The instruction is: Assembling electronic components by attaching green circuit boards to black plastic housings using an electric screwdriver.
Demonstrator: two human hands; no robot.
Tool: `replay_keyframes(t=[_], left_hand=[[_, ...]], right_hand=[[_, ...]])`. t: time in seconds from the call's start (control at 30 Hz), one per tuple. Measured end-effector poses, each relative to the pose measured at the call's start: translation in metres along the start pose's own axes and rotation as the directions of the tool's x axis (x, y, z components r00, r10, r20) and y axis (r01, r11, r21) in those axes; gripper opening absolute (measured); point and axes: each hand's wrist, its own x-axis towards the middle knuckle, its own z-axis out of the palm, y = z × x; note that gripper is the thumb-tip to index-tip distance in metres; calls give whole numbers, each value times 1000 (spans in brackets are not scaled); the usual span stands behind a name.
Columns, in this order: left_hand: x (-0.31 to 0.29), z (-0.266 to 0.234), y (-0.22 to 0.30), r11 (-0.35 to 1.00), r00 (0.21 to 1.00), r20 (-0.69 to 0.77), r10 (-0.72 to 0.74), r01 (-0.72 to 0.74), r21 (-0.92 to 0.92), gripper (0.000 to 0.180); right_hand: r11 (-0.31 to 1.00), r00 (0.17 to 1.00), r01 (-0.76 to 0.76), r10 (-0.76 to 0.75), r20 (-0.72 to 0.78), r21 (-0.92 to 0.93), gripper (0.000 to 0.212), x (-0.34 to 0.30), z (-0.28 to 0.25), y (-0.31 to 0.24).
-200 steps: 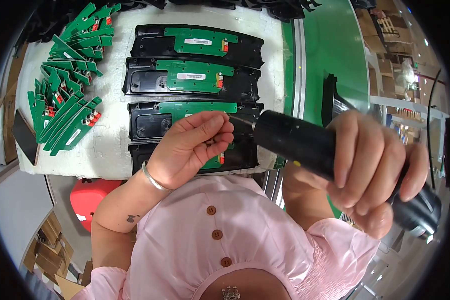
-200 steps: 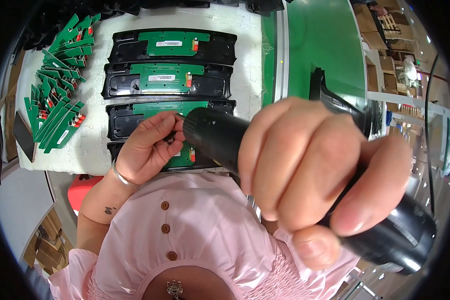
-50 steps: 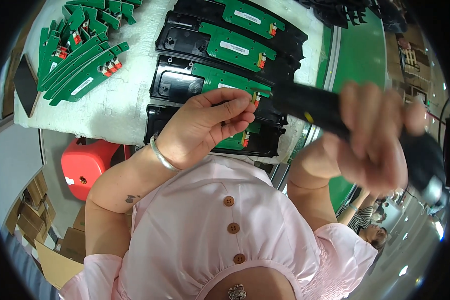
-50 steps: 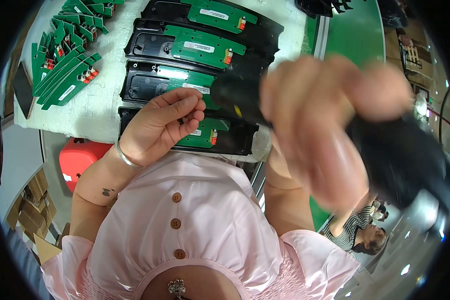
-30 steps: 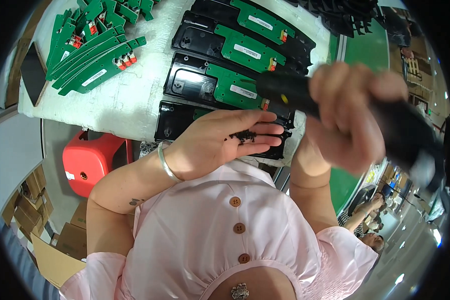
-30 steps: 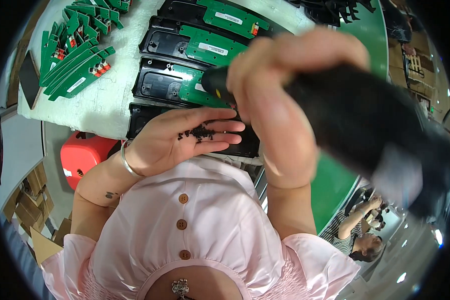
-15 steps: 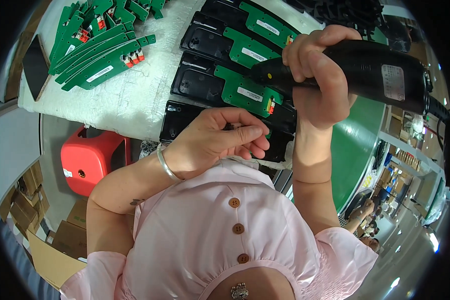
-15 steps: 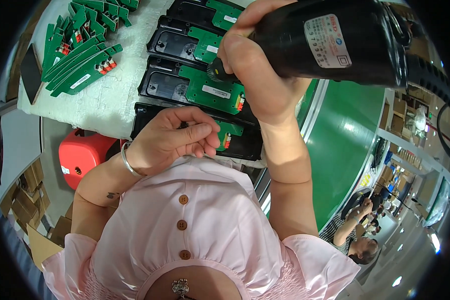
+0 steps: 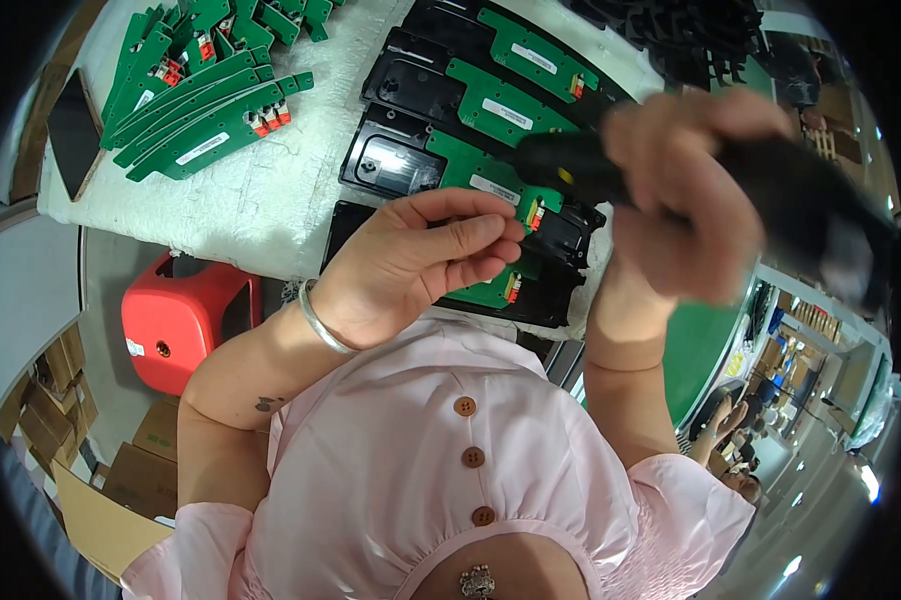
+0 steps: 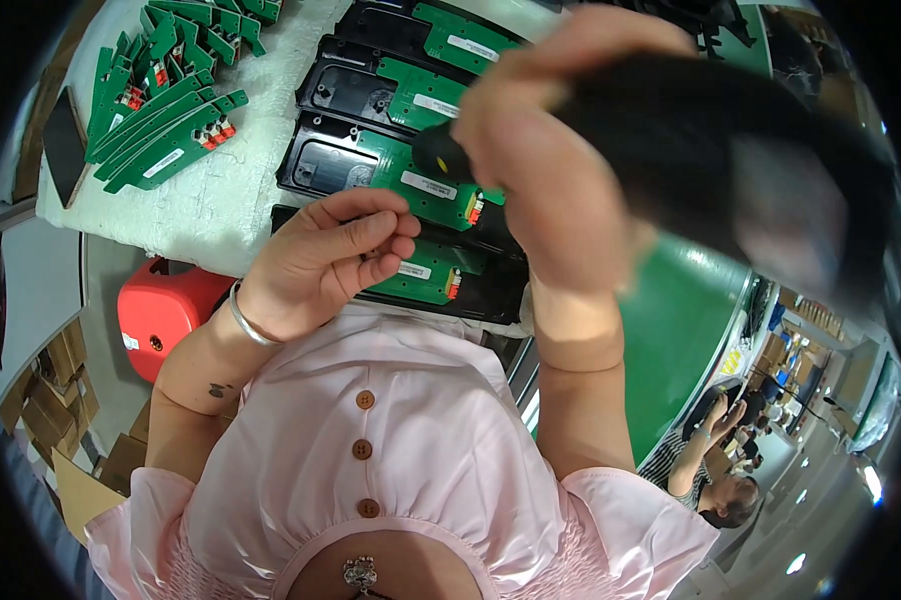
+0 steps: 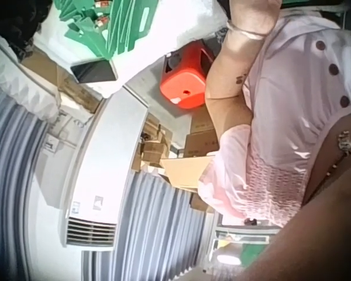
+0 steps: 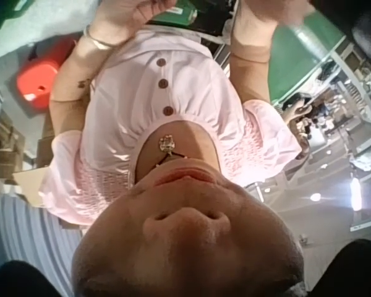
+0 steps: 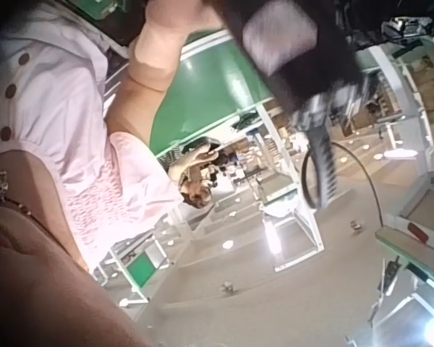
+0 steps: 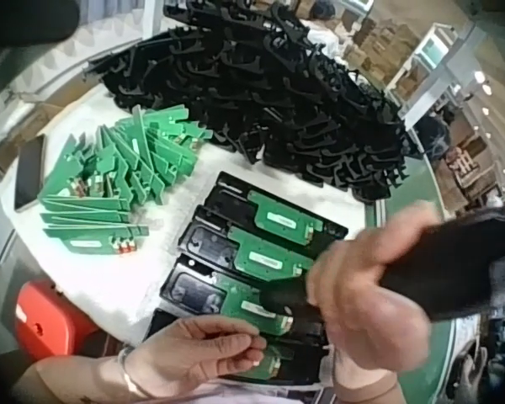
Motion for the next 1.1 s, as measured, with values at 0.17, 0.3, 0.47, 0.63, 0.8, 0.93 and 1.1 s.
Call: replay_keyframes(t=[0.17, 0.3, 0.47, 0.63, 0.8, 0.93, 1.1], left_hand=[[4, -8, -1, 997, 998, 53, 36, -32, -75, 16], [6, -8, 0, 996, 995, 93, 30, -22, -82, 16], [3, -15, -2, 996, 987, 163, 3, 11, -89, 19], [-4, -4, 0, 1000, 981, 191, 21, -20, -7, 36], [-6, -9, -2, 998, 991, 120, -57, 57, 5, 43], [-14, -9, 0, 988, 982, 168, -90, 67, 138, 34], [-15, -13, 1, 986, 982, 166, -85, 60, 154, 20]], right_hand=[[881, 997, -38, 0, 80, 472, 24, 1, -10, -55], [892, 994, -15, -36, 104, 452, 27, -3, -6, -58], [906, 985, -48, -26, 168, 421, 28, -1, -4, -55], [934, 974, -103, 24, 226, 343, 26, 5, 10, -39], [979, 997, -78, 77, 15, 188, 28, 7, 30, 18], [974, 987, -157, 148, 66, 160, 26, 7, 30, 27], [982, 983, -163, 154, 99, 94, 21, 11, 38, 29]])
